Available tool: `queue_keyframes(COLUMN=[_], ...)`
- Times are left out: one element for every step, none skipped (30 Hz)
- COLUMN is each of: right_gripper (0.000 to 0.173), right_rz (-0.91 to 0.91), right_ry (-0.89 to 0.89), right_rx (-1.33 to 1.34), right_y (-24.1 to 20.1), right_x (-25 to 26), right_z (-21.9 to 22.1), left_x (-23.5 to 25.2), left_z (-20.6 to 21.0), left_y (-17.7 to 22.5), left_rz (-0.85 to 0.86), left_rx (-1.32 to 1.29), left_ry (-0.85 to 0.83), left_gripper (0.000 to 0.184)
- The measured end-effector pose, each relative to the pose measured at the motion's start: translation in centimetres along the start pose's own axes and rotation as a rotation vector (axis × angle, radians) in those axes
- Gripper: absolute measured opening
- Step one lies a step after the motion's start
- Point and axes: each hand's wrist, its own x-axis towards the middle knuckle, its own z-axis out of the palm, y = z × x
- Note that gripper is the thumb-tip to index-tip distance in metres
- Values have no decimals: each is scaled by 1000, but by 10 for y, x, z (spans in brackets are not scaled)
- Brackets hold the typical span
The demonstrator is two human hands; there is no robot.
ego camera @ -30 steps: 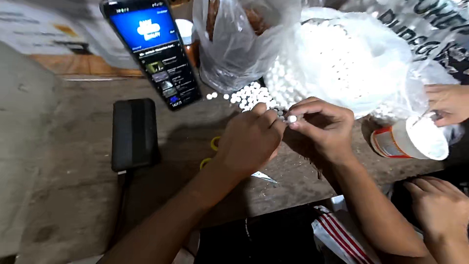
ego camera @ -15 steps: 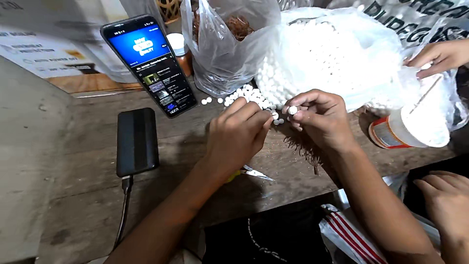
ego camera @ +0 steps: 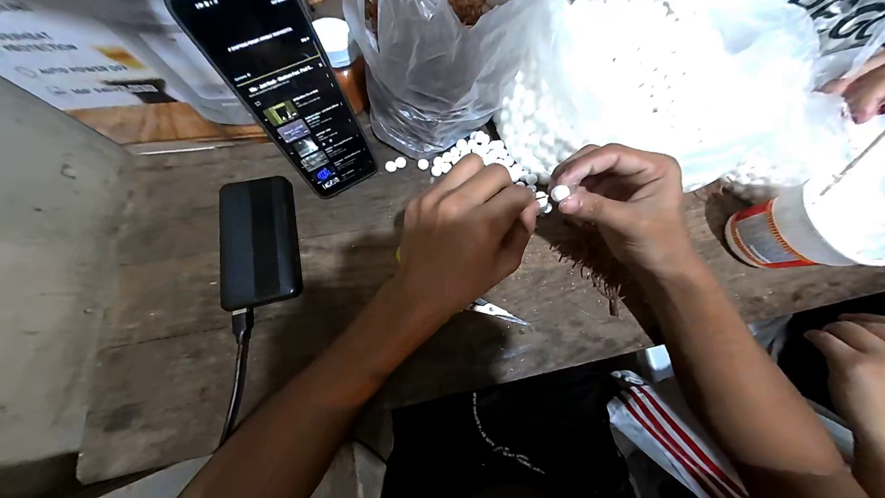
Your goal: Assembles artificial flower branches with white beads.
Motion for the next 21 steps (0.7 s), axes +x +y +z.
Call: queue_keyframes(right_gripper=[12, 12, 13, 12, 13, 13, 15, 15, 14, 13, 12, 12, 12, 12, 13, 13, 14, 14, 15, 14, 14], right_rz=[-1, 2, 10, 19, 27, 32, 36, 38, 40, 38, 31, 24, 16, 11, 11, 19, 32, 43, 50, 52, 51], right_ry=[1, 2, 2, 0, 2, 1, -2, -7, -15, -21, -22, -22, -23, -26, -27, -28, -27, -26, -28, -31, -37], right_rx=[-4, -6, -7, -9, -3, 1, -1, -5, -13, -19, -21, -21, -20, -20, -16, -12, -11, -9, -10, -12, -17], right_y=[0, 0, -1, -3, -3, -3, -3, -3, -3, -4, -4, -3, -3, -3, -2, -3, -3, -4, -4, -4, -4], right_x=[0, 0, 0, 0, 0, 0, 0, 0, 0, 1, 1, 1, 1, 1, 2, 2, 1, 1, 1, 1, 2], right_z=[0, 1, 1, 1, 2, 2, 2, 2, 2, 2, 2, 2, 2, 2, 2, 2, 2, 3, 3, 3, 3], left_x=[0, 0, 0, 0, 0, 0, 0, 0, 0, 0, 0, 0, 0, 0, 0, 0, 0, 0, -1, -1, -1], left_z=[0, 0, 1, 2, 2, 3, 3, 3, 3, 3, 3, 3, 3, 3, 4, 5, 6, 7, 7, 7, 7], left_y=[0, 0, 0, 1, 1, 1, 1, 1, 1, 1, 1, 1, 1, 1, 0, 0, -1, -1, -1, -1, -1], left_rz=[-2, -2, -2, -2, -4, -3, -3, -2, -2, -2, -3, -2, -3, -2, 2, 5, 7, 7, 6, 4, 3], left_rx=[1, 5, 9, 13, 19, 23, 25, 23, 19, 14, 7, 1, 8, 14, 19, 23, 28, 31, 33, 32, 33], left_ry=[1, 5, 6, 11, 13, 14, 15, 17, 19, 21, 19, 16, 17, 18, 24, 30, 34, 33, 26, 16, 8], left_gripper=[16, 16, 16, 16, 16, 16, 16, 15, 15, 15, 15, 14, 15, 15, 15, 15, 14, 14, 14, 14, 14])
